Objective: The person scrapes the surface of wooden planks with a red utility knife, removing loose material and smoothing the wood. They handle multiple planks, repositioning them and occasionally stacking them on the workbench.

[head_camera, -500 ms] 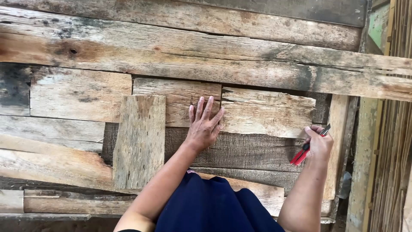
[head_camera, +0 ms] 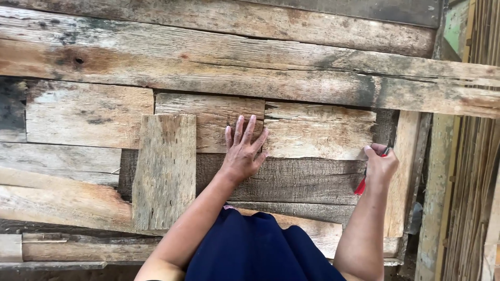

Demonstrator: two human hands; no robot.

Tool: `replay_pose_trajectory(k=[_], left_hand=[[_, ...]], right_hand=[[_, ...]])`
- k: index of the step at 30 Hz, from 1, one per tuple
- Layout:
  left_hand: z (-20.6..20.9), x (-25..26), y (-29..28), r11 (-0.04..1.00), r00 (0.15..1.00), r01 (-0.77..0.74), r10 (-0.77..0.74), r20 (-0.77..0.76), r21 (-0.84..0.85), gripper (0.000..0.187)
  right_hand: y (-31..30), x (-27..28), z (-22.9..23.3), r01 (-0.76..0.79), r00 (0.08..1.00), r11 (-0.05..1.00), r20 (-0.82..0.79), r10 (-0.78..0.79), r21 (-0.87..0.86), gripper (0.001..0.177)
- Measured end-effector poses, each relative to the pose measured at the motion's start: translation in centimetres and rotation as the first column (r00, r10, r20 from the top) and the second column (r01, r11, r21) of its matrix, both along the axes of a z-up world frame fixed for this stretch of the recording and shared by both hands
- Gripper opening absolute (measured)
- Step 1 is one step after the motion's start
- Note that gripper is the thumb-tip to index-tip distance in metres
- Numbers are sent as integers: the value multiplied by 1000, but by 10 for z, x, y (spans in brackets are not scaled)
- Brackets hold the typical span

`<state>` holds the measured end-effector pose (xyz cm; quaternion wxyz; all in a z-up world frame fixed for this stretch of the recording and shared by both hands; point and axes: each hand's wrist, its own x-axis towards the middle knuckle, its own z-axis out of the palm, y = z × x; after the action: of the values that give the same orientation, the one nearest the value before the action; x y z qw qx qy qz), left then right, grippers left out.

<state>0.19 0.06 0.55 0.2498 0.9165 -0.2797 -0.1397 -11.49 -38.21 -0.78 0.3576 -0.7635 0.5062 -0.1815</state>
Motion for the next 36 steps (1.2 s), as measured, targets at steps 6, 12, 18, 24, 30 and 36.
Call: replay_pose_trajectory(k=[6, 12, 18, 24, 30, 36], left_hand=[[0, 2, 1, 999, 999, 34, -34, 12, 11, 68], [-2, 2, 1, 999, 999, 38, -38, -7, 11, 69], [-7, 3, 0, 999, 998, 49, -48, -46, 15, 67], [-12, 2, 0, 997, 997, 70, -71, 34, 39, 69], [-10, 3, -1, 996, 998, 55, -54, -23, 66, 67], [4, 0, 4, 999, 1000, 2, -1, 15, -51, 70]], right_hand=[[-30, -19, -47, -95, 969, 975, -245, 44, -202, 20], [-13, -12, -35, -126, 961, 956, -271, 52, -263, 20], [-12, -11, -38, -118, 968, 955, -244, 50, -272, 18], [-20, -13, -42, -150, 962, 938, -265, 66, -312, 19], [-20, -12, -51, -144, 960, 925, -275, 45, -352, 20], [2, -9, -29, -217, 960, 894, -254, 122, -392, 24]])
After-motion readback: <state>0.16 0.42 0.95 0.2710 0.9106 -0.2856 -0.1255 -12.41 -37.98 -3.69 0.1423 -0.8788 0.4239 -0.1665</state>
